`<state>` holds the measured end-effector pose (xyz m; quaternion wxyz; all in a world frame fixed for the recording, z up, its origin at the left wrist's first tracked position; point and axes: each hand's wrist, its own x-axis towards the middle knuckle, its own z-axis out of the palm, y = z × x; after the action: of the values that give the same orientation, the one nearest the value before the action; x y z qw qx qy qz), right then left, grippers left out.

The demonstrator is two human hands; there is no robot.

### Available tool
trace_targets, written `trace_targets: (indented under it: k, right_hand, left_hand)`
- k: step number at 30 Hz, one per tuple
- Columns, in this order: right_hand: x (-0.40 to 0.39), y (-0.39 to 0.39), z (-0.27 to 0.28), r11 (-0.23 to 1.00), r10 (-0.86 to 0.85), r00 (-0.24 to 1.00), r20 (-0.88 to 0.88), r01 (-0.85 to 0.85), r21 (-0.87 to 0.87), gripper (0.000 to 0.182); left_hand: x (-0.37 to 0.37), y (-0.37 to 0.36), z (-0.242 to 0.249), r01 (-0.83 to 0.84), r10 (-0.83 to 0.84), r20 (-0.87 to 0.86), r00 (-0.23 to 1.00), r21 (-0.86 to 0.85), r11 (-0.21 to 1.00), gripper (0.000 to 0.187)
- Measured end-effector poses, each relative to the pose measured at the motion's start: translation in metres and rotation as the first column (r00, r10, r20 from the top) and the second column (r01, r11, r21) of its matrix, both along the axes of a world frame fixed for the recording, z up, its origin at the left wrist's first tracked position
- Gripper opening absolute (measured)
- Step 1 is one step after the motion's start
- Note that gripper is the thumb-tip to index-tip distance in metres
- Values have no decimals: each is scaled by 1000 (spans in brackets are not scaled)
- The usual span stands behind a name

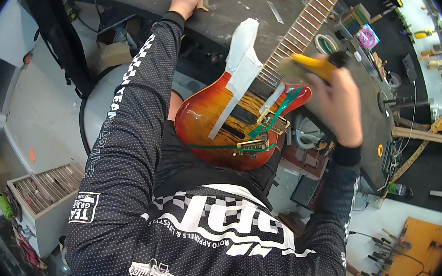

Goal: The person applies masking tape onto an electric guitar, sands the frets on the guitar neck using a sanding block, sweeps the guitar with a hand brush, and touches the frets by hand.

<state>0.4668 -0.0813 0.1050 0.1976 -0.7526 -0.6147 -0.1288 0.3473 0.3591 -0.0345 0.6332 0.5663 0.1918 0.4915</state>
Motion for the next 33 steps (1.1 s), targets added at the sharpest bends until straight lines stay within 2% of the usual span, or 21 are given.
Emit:
trace_targets:
  k: [2,3,6,8,9,10,12,15,17,18,19,22,25,27,28,30,32,33]
  right_hand:
    - [1,-18,21,988,-116,991,70,108,110,34]
    - [-6,-20,27,962,-244,965,-94,253,104,30]
    - [-7,4,2,976,-74,991,-114,96,198,26]
    - [-35,37,-15,981,46,999,3,-45,189,26]
    - [-43,53,-28,956,185,983,-1,-180,233,28]
    - [-56,64,-24,956,252,966,64,-258,137,25]
    - [-68,74,-21,937,311,950,-21,-302,174,22]
    - [-33,65,-8,938,244,964,103,-262,227,25]
    - [-8,40,9,973,-101,987,125,72,220,26]
    - [9,34,18,947,-126,974,189,61,316,23]
    - [19,29,28,929,-240,943,232,154,336,25]
    - [22,36,27,883,-287,941,181,187,430,28]
    - [3,70,-9,942,-123,990,70,94,321,23]
    - [-31,83,-25,931,231,957,176,-270,245,21]
    - [-54,83,-22,974,213,967,136,-222,52,27]
    - [-61,82,-24,956,233,971,54,-239,171,31]
    - [-30,79,-20,935,185,969,166,-226,274,29]
    - [-17,67,-11,957,70,985,159,-111,268,24]
  left_hand:
    - [4,9,-9,-27,29,-27,999,55,998,25]
    - [7,13,-12,-32,36,-38,999,90,995,26]
    - [4,0,-1,-30,35,-72,997,77,997,26]
    - [2,2,-2,-36,44,-89,995,92,995,27]
    - [3,7,-6,-31,39,-87,995,84,996,27]
    - [2,7,-6,-26,33,-86,996,78,997,27]
    - [3,9,-6,-42,50,-76,996,104,994,28]
    - [1,8,-7,-46,55,-83,995,106,993,28]
    - [1,3,-3,-30,37,-89,995,79,996,28]
    - [2,3,-2,-40,47,-86,995,85,996,28]
    - [3,3,-4,-49,56,-84,995,91,995,28]
    - [6,7,-7,-50,65,-115,991,127,991,28]
    - [2,1,-1,-39,53,-102,993,134,990,29]
    - [3,7,-4,-39,51,-85,995,137,990,29]
    - [2,9,-7,-36,46,-78,996,134,990,29]
    - [2,6,-4,-25,34,-83,996,112,993,28]
    - [0,2,-1,-32,40,-82,996,102,994,28]
    - [0,4,-3,-22,31,-91,995,98,995,27]
